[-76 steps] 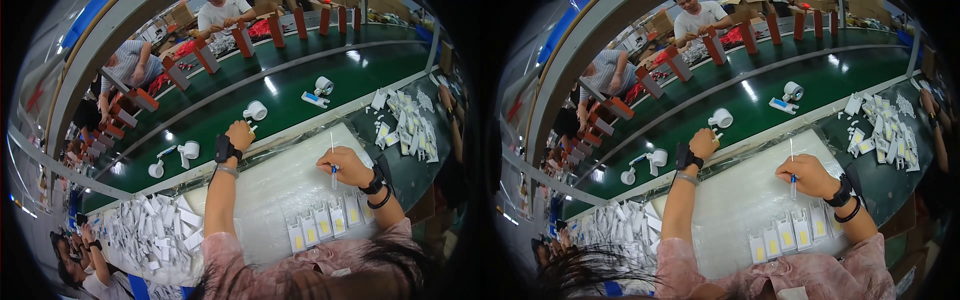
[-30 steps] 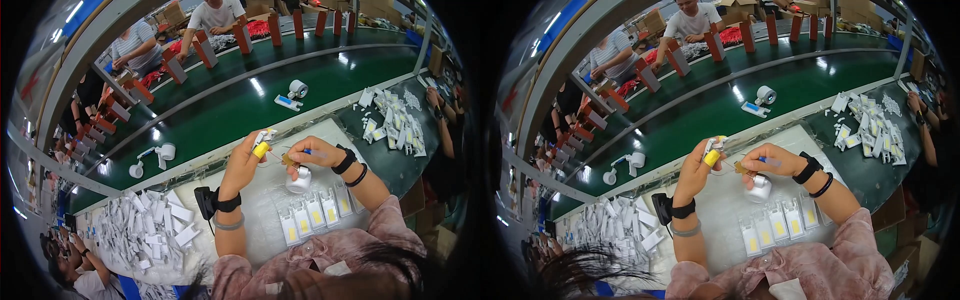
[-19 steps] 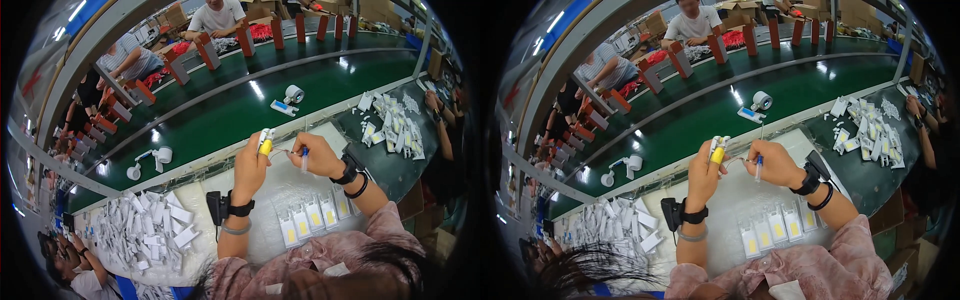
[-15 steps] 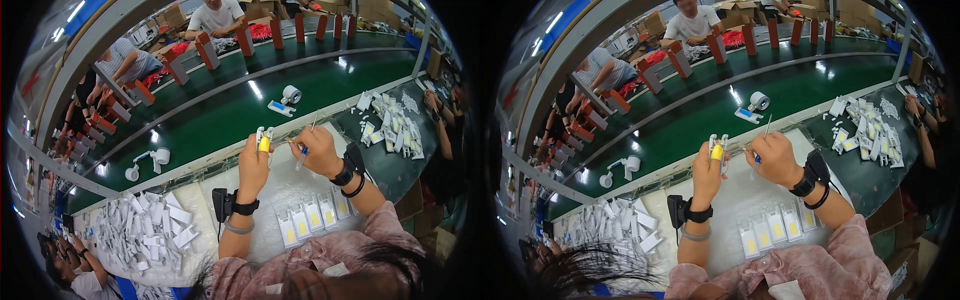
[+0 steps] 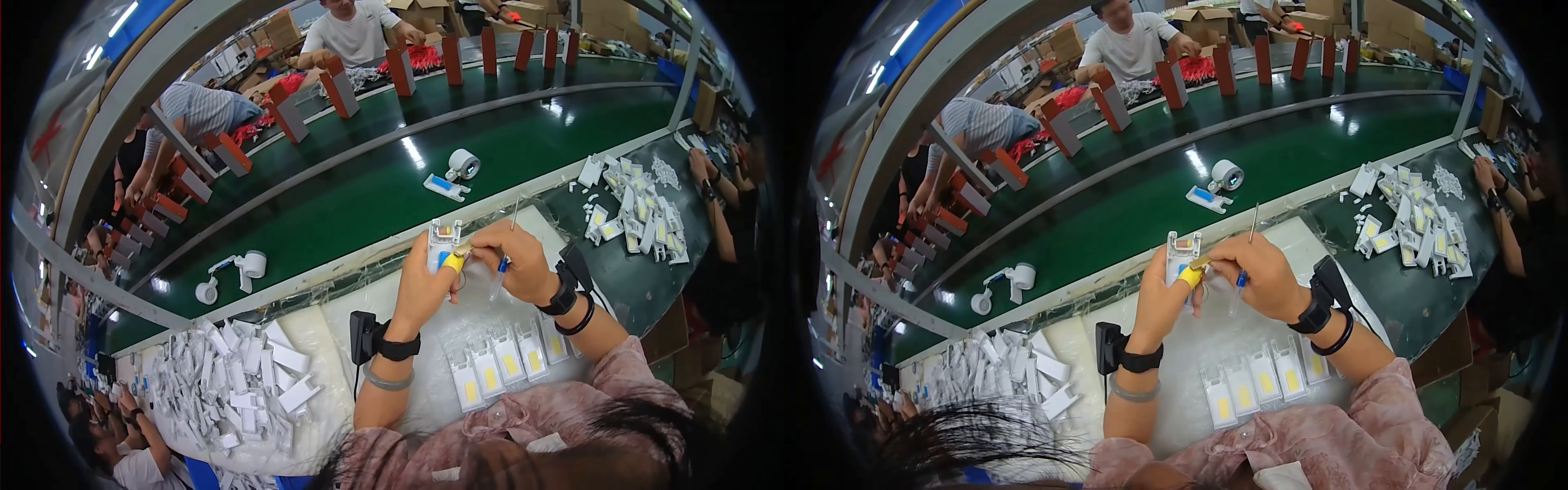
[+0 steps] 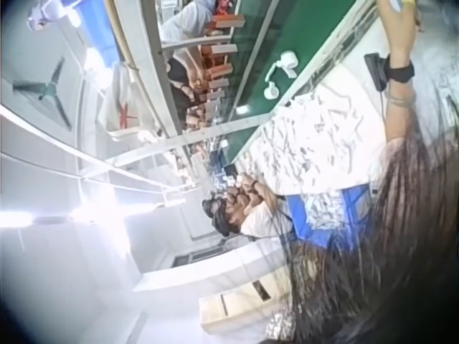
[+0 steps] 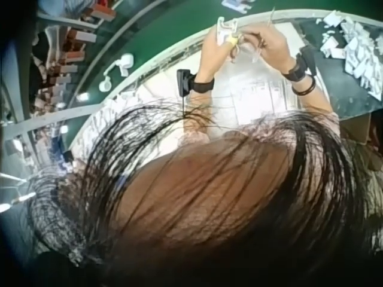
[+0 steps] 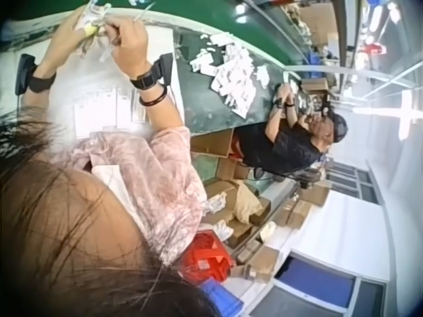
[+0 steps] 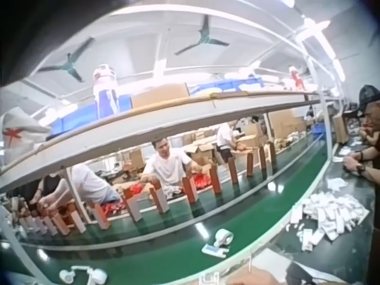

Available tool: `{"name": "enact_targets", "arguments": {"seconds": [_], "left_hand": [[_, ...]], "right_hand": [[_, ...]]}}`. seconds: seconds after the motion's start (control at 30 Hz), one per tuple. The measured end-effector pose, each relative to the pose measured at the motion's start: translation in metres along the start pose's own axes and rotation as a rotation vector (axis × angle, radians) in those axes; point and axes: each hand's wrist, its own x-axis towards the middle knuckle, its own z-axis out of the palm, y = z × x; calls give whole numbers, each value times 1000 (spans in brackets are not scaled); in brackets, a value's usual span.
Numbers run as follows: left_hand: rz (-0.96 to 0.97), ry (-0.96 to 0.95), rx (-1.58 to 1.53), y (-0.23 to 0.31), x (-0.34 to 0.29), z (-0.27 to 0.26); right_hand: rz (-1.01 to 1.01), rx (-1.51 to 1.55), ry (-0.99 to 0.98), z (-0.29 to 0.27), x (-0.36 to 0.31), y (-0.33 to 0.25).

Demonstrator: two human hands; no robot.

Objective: Assembling small yellow components into white plastic housings on a factory production line.

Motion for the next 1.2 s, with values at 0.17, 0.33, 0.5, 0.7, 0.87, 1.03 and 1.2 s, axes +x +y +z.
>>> {"name": "enact_targets", "arguments": {"seconds": [0.17,0.33,0.5,0.7,0.87,1.03,1.2], "left_hand": [[81,-33,-61,-2,-5,4],[90,-75,-20,-2,-9,7],[136,-62,-32,-9,-10,9],[161,-71,107,-6,-12,11],[184,-63,165,-10,-10,10],[283,-38,255,-20,-8,12],[298,-5,270,-20,-9,12]], "right_hand": [[-138,6,20,-4,5,-2],[-86,50,73,-3,2,-3],[-58,44,100,-3,-2,-5],[-57,40,126,-3,-3,-4],[-70,38,132,-3,-4,-3],[-53,51,149,-2,-5,-2],[-69,27,136,-3,-4,-3]]}}
